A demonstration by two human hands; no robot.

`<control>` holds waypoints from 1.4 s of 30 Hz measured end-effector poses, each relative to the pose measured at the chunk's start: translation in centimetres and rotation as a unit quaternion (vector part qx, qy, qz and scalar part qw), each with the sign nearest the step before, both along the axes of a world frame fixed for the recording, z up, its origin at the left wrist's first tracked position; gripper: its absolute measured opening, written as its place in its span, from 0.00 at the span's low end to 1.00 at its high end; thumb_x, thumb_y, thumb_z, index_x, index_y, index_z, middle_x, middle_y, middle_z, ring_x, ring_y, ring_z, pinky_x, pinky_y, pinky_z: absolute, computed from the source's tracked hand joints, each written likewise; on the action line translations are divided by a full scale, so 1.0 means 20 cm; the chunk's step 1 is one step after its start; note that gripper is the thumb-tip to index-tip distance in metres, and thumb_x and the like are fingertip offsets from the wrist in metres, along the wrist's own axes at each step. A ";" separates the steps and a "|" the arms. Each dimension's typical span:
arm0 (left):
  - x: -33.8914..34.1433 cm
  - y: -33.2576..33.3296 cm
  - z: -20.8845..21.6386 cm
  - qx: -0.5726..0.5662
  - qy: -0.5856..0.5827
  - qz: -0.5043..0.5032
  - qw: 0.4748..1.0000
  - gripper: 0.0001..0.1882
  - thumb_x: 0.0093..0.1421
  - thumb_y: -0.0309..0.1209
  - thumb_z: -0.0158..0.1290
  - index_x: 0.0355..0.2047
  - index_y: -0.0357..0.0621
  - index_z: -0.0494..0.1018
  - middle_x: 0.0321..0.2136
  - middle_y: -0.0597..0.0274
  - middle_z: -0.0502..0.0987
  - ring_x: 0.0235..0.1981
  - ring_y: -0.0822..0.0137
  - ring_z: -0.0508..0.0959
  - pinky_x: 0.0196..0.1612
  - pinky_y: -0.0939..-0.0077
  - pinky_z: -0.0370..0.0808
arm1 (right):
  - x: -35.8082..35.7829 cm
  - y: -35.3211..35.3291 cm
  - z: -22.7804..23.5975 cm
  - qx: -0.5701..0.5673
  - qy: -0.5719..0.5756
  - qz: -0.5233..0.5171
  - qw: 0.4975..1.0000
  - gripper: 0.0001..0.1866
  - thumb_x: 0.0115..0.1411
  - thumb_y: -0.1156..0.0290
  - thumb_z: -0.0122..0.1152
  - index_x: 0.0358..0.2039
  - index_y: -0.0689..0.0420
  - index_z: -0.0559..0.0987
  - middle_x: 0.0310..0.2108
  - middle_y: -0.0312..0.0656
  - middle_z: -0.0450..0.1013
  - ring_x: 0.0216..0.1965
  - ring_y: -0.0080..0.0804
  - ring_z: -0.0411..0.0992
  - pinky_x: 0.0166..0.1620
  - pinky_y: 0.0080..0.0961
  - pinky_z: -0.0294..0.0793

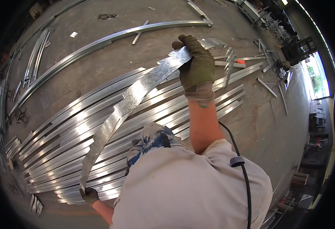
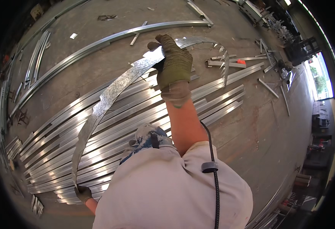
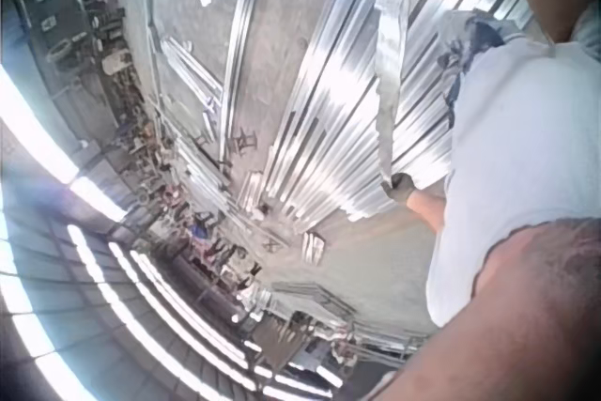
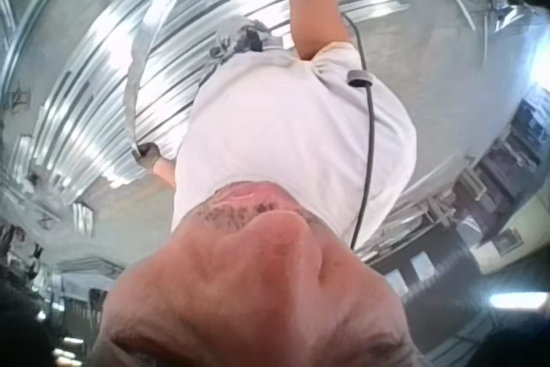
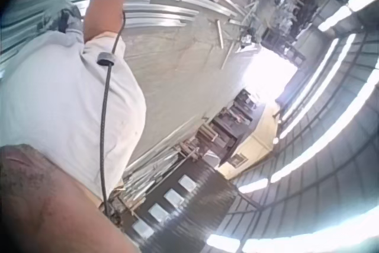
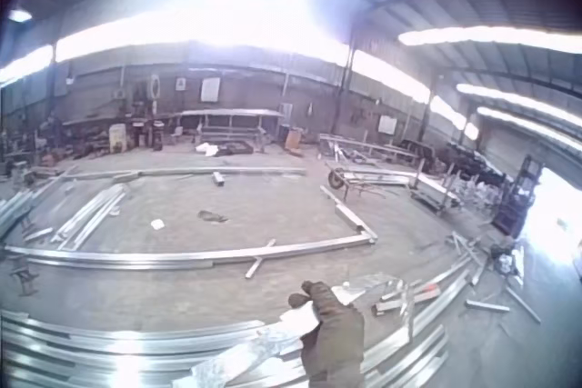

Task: The person sits on the floor and uses tin snips to cut a long metal strip into smaller pieces. Then the person uses an angle grinder to smooth the cut edges of the metal strips.

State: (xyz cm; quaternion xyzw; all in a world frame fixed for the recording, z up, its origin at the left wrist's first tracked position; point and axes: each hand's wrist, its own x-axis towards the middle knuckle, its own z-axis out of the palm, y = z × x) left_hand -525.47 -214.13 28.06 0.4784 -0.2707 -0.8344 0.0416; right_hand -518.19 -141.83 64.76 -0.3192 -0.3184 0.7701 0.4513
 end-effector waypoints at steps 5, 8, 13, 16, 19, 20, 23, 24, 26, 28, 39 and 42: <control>-0.25 -0.32 0.21 -0.108 0.073 -0.130 0.983 0.19 0.66 0.40 0.63 0.51 0.41 0.81 0.43 0.65 0.84 0.40 0.72 0.81 0.41 0.77 0.78 | -0.25 0.12 -0.31 0.223 -0.121 0.018 0.967 0.13 0.70 0.69 0.61 0.49 0.63 0.83 0.44 0.47 0.82 0.44 0.36 0.79 0.49 0.33 0.79; -0.67 -0.08 0.45 -0.144 0.089 -0.139 0.976 0.20 0.68 0.42 0.58 0.52 0.40 0.79 0.44 0.59 0.83 0.45 0.64 0.80 0.49 0.70 0.78 | -0.32 0.31 -0.50 0.203 -0.086 0.018 0.975 0.14 0.71 0.68 0.58 0.52 0.61 0.83 0.47 0.46 0.81 0.47 0.37 0.79 0.52 0.35 0.79; -1.30 0.07 0.62 -0.130 0.179 -0.079 0.972 0.15 0.69 0.34 0.57 0.47 0.33 0.77 0.39 0.53 0.83 0.43 0.56 0.83 0.51 0.63 0.84 | -0.63 0.61 -0.77 0.175 -0.065 0.004 0.982 0.17 0.73 0.67 0.55 0.56 0.59 0.81 0.51 0.45 0.80 0.52 0.39 0.78 0.56 0.38 0.80; -1.50 0.38 0.58 -0.114 0.117 -0.035 0.986 0.12 0.68 0.29 0.57 0.48 0.35 0.74 0.40 0.49 0.81 0.43 0.53 0.83 0.52 0.58 0.84 | -0.69 0.73 -0.71 0.121 -0.061 -0.045 0.990 0.18 0.74 0.65 0.53 0.59 0.58 0.81 0.52 0.45 0.80 0.53 0.40 0.78 0.56 0.40 0.81; -1.77 0.49 0.54 -0.083 0.136 -0.058 0.985 0.12 0.69 0.28 0.56 0.48 0.33 0.73 0.41 0.48 0.81 0.44 0.52 0.82 0.53 0.56 0.84 | -0.83 0.83 -0.66 0.089 -0.022 -0.052 0.994 0.17 0.72 0.63 0.61 0.53 0.59 0.84 0.51 0.46 0.81 0.53 0.37 0.79 0.55 0.39 0.80; -1.87 0.56 0.54 -0.087 0.127 -0.044 0.987 0.12 0.69 0.27 0.56 0.48 0.33 0.73 0.41 0.48 0.81 0.44 0.52 0.82 0.54 0.56 0.83 | -0.87 0.79 -0.60 0.104 -0.037 -0.076 0.991 0.17 0.71 0.63 0.61 0.53 0.60 0.84 0.51 0.46 0.81 0.52 0.37 0.79 0.55 0.38 0.80; -2.10 0.67 0.43 -0.026 0.120 -0.058 0.991 0.13 0.68 0.28 0.56 0.49 0.32 0.73 0.41 0.50 0.82 0.45 0.52 0.82 0.57 0.60 0.81 | -1.12 0.71 -0.37 0.093 -0.080 -0.124 0.985 0.21 0.74 0.62 0.55 0.59 0.62 0.81 0.56 0.46 0.80 0.58 0.40 0.77 0.62 0.39 0.75; -2.19 0.61 0.33 -0.020 0.123 -0.050 0.991 0.14 0.67 0.30 0.57 0.49 0.33 0.75 0.43 0.50 0.82 0.47 0.52 0.82 0.59 0.61 0.80 | -1.24 0.64 -0.29 0.063 -0.080 -0.136 0.985 0.21 0.74 0.62 0.55 0.59 0.62 0.80 0.57 0.48 0.80 0.58 0.41 0.77 0.63 0.41 0.75; -2.35 0.66 0.21 -0.001 0.117 -0.079 0.990 0.13 0.67 0.30 0.58 0.47 0.34 0.76 0.43 0.52 0.82 0.47 0.55 0.82 0.58 0.62 0.80 | -1.42 0.53 -0.22 0.181 -0.152 -0.165 0.958 0.21 0.74 0.63 0.55 0.60 0.63 0.79 0.58 0.49 0.79 0.59 0.43 0.76 0.64 0.43 0.75; -2.53 0.71 0.13 0.027 0.090 -0.072 0.993 0.13 0.67 0.30 0.58 0.47 0.34 0.76 0.42 0.53 0.82 0.47 0.56 0.82 0.57 0.64 0.81 | -1.61 0.47 -0.11 0.141 -0.132 -0.171 0.966 0.22 0.75 0.62 0.54 0.62 0.61 0.78 0.62 0.49 0.76 0.62 0.41 0.74 0.66 0.41 0.74; -3.39 0.56 -0.10 0.138 0.061 -0.073 0.986 0.13 0.68 0.33 0.59 0.48 0.39 0.77 0.43 0.55 0.81 0.48 0.54 0.81 0.58 0.56 0.79 | -2.75 0.07 0.17 0.281 -0.210 -0.130 0.927 0.22 0.73 0.70 0.53 0.63 0.65 0.77 0.63 0.52 0.74 0.63 0.43 0.73 0.66 0.40 0.73; -3.58 0.33 -0.17 0.161 0.080 -0.076 0.981 0.17 0.69 0.35 0.58 0.51 0.35 0.76 0.47 0.55 0.79 0.50 0.53 0.79 0.61 0.55 0.77 | -3.07 0.03 0.22 0.359 -0.198 -0.070 0.910 0.22 0.72 0.72 0.53 0.64 0.65 0.76 0.62 0.50 0.76 0.62 0.40 0.74 0.66 0.37 0.73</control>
